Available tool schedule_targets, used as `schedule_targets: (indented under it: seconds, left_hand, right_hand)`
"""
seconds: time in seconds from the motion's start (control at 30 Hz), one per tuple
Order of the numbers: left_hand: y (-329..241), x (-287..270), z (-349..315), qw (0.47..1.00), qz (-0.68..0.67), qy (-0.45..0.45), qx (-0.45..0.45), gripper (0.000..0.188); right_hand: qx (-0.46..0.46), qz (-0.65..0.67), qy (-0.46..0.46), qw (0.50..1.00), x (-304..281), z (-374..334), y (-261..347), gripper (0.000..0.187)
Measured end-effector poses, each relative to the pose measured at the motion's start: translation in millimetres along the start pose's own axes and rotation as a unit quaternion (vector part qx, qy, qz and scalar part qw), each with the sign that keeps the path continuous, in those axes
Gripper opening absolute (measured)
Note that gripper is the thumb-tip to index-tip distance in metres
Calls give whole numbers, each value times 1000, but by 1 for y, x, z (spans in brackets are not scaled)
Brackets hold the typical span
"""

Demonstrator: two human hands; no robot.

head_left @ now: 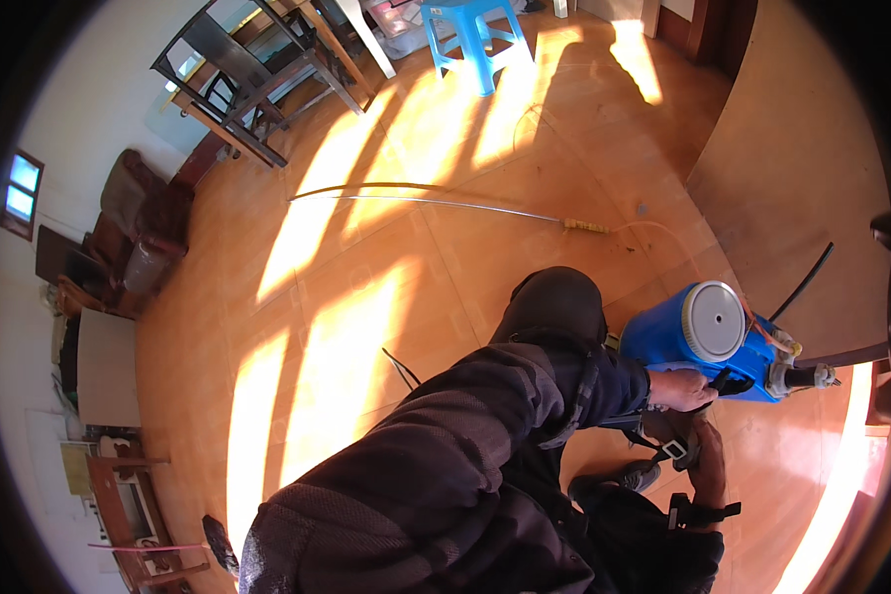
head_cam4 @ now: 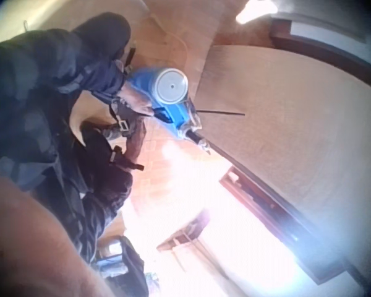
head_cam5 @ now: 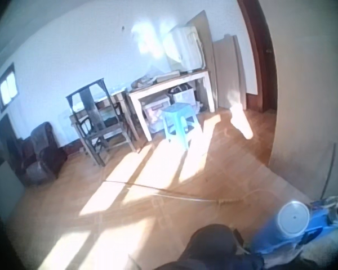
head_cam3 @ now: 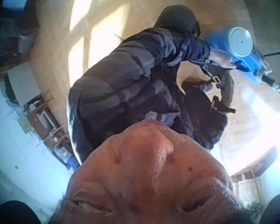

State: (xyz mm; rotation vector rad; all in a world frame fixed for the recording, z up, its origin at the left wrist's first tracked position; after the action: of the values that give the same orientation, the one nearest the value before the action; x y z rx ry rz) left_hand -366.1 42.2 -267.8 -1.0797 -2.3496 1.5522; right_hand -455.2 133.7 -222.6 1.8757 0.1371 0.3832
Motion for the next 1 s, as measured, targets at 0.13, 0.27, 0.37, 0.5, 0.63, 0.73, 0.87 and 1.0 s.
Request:
schedule_targets:
  seconds: [0.13, 0.27, 0.37, 0.5, 0.63, 0.73, 0.87, 1.0]
  left_hand:
    - [-4, 6, -7, 998, 11, 24, -55, 62]
    - [-19, 7, -16, 1000, 9, 18, 15, 62]
    - [-29, 4, -23, 998, -44, 15, 51, 60]
    - [-55, -17, -32, 984, -130, -40, 111, 55]
    - [-66, -16, -30, 979, -182, -8, 96, 51]
    - [-67, -13, -28, 977, -190, -18, 94, 49]
    - [-68, -13, -31, 968, -229, -18, 98, 46]
    - [-46, -7, -36, 968, -235, 55, -68, 42]
  right_hand:
    - [6, 27, 8, 1000, 6, -18, -28, 29]
    - [60, 84, -12, 995, 4, -19, -30, 32]
    - [9, 31, -5, 999, 5, -17, -5, 31]
    - [-58, 65, -23, 996, 5, -16, 19, 44]
    - [-57, 167, -16, 984, 8, -18, 12, 59]
    - [-22, 223, -26, 974, 8, -24, -10, 65]
    - [-40, 198, 8, 979, 14, -26, -17, 65]
    - [-44, 79, 31, 995, 22, -23, 0, 53]
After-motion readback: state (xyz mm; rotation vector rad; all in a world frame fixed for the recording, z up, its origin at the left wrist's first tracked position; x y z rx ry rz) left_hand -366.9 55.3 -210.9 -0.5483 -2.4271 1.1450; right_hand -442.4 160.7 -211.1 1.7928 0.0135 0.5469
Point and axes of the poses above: each hand's wrist, its own z-axis towards the middle knuckle, its own x-axis out of the palm, y = z × x, the point moved 10 cm from there along z, towards the middle knuckle, and after that the axes turned 13 degrees about -x, right-handed, at the moved point
